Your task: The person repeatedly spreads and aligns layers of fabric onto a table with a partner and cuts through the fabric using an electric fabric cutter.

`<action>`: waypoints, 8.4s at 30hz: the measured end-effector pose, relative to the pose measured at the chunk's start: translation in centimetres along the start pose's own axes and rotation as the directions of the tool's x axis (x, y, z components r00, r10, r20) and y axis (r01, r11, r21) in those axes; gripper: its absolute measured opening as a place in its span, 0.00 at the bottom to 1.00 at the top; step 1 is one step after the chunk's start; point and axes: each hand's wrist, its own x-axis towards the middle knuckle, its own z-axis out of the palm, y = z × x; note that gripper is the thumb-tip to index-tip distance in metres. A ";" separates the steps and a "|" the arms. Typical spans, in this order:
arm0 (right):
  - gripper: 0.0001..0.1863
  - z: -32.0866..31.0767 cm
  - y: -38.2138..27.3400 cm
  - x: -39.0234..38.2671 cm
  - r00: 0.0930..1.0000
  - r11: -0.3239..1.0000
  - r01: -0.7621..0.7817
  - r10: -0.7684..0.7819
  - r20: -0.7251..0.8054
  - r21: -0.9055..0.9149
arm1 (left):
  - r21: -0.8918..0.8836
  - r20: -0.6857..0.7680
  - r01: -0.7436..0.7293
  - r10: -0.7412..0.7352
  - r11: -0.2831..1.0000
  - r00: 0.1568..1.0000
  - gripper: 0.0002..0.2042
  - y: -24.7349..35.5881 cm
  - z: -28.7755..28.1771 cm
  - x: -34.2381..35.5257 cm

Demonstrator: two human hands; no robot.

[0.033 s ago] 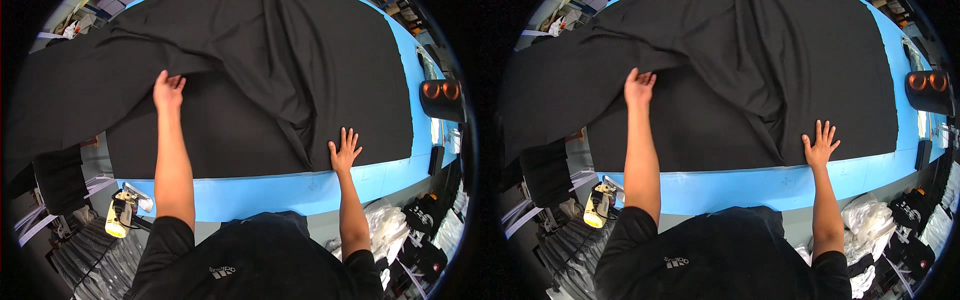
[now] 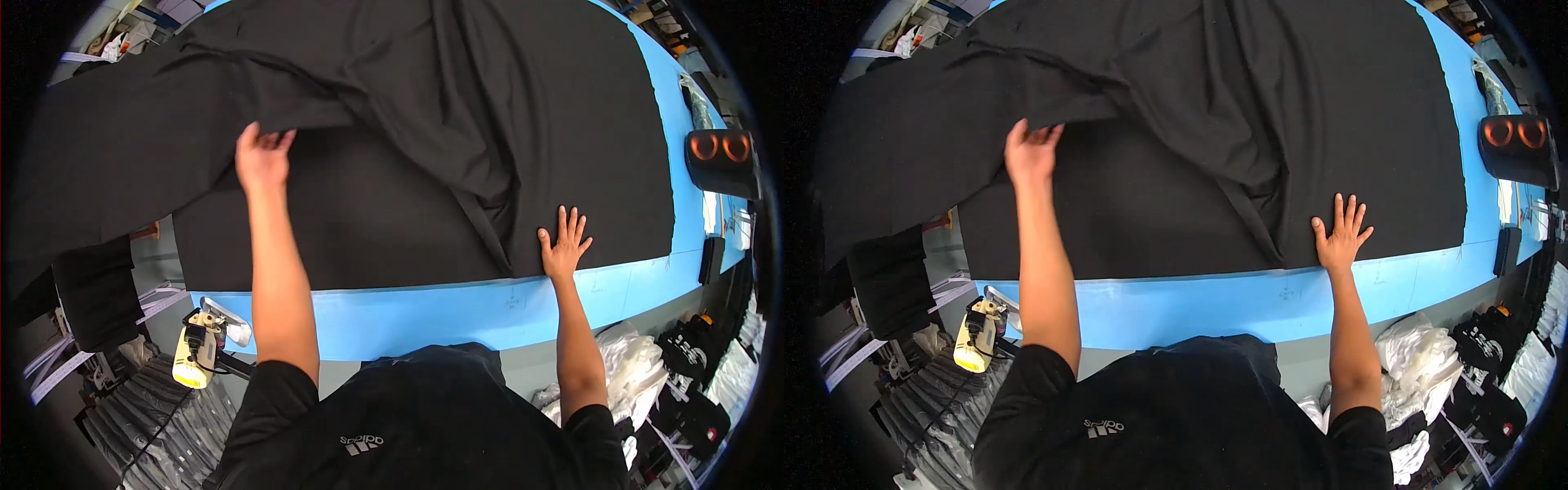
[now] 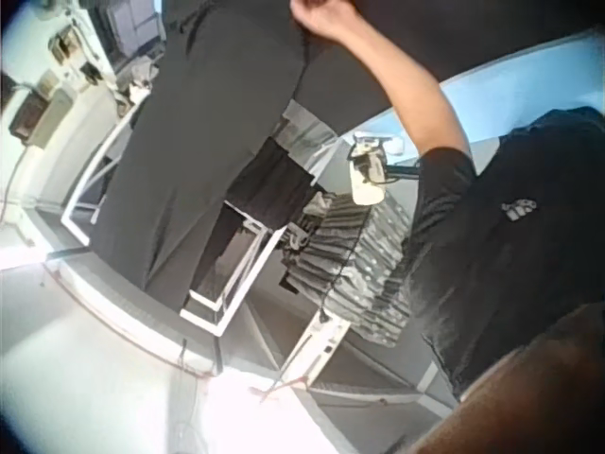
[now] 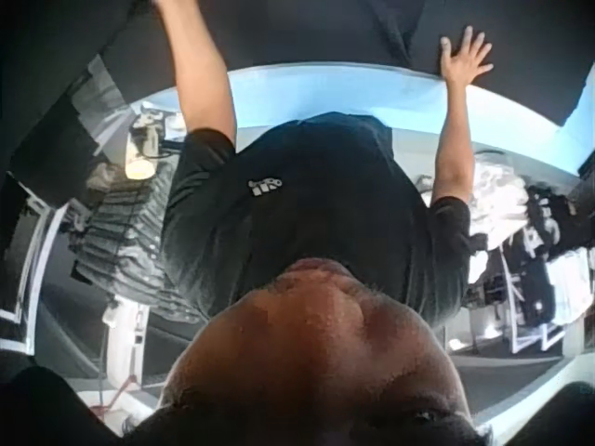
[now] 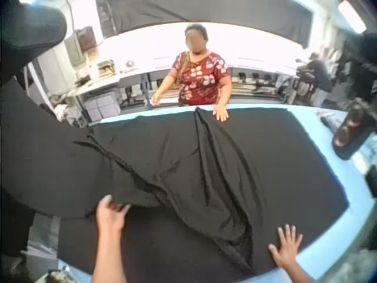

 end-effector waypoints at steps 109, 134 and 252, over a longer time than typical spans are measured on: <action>0.36 -4.1 -20.9 -5.5 0.928 0.910 0.361 -0.372 0.017 0.201 | 0.891 -0.167 0.012 0.304 0.454 0.938 0.19 -1.9 -18.7 -20.4; 0.35 -2.4 -36.3 -8.9 0.974 0.963 0.224 -0.226 -0.003 0.149 | 0.787 -0.471 0.437 -0.036 0.436 0.882 0.45 32.1 -30.1 3.0; 0.40 -0.7 -52.2 -14.9 0.848 0.852 0.521 -0.524 0.085 0.053 | 0.564 0.628 -0.601 -0.178 -0.567 0.758 0.39 20.5 -28.6 -6.0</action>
